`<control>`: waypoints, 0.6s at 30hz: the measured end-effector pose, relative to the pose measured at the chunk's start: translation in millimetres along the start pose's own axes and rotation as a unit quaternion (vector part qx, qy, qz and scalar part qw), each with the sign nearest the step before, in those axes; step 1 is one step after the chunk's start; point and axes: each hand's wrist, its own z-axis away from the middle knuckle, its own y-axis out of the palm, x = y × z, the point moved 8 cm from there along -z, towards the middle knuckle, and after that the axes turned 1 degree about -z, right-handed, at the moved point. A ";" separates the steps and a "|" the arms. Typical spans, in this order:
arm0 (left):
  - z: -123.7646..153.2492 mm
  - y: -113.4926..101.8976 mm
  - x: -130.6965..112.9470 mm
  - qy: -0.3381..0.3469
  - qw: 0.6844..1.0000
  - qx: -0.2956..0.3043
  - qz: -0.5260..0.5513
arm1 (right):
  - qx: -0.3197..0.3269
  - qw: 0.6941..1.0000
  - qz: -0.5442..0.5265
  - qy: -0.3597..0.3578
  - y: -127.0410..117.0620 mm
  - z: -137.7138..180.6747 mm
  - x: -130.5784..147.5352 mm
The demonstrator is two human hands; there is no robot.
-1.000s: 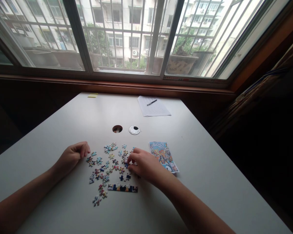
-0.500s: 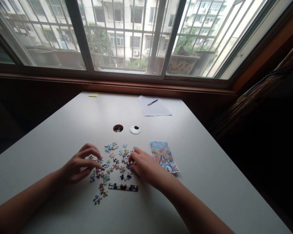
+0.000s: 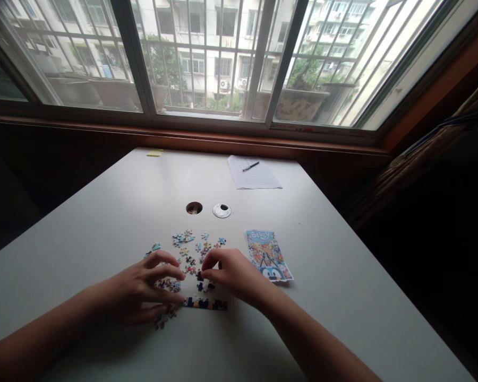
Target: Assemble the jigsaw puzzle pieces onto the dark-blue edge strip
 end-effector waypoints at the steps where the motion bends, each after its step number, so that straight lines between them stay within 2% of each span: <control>1: 0.4 1.3 -0.1 0.002 1.000 -0.002 -0.004 | 0.000 1.000 -0.012 0.001 3.9 -0.4 -0.7; 10: 1.1 4.7 -1.9 0.009 1.000 -0.007 -0.023 | 0.001 0.998 0.004 -0.058 22.4 -0.6 11.5; 14: 2.2 3.5 -1.1 0.010 1.000 -0.017 -0.006 | 0.023 0.999 -0.020 -0.022 24.4 0.4 5.9; 18: 2.3 1.3 -1.7 0.015 1.000 -0.022 0.003 | 0.011 0.999 -0.035 0.022 22.5 1.5 -1.5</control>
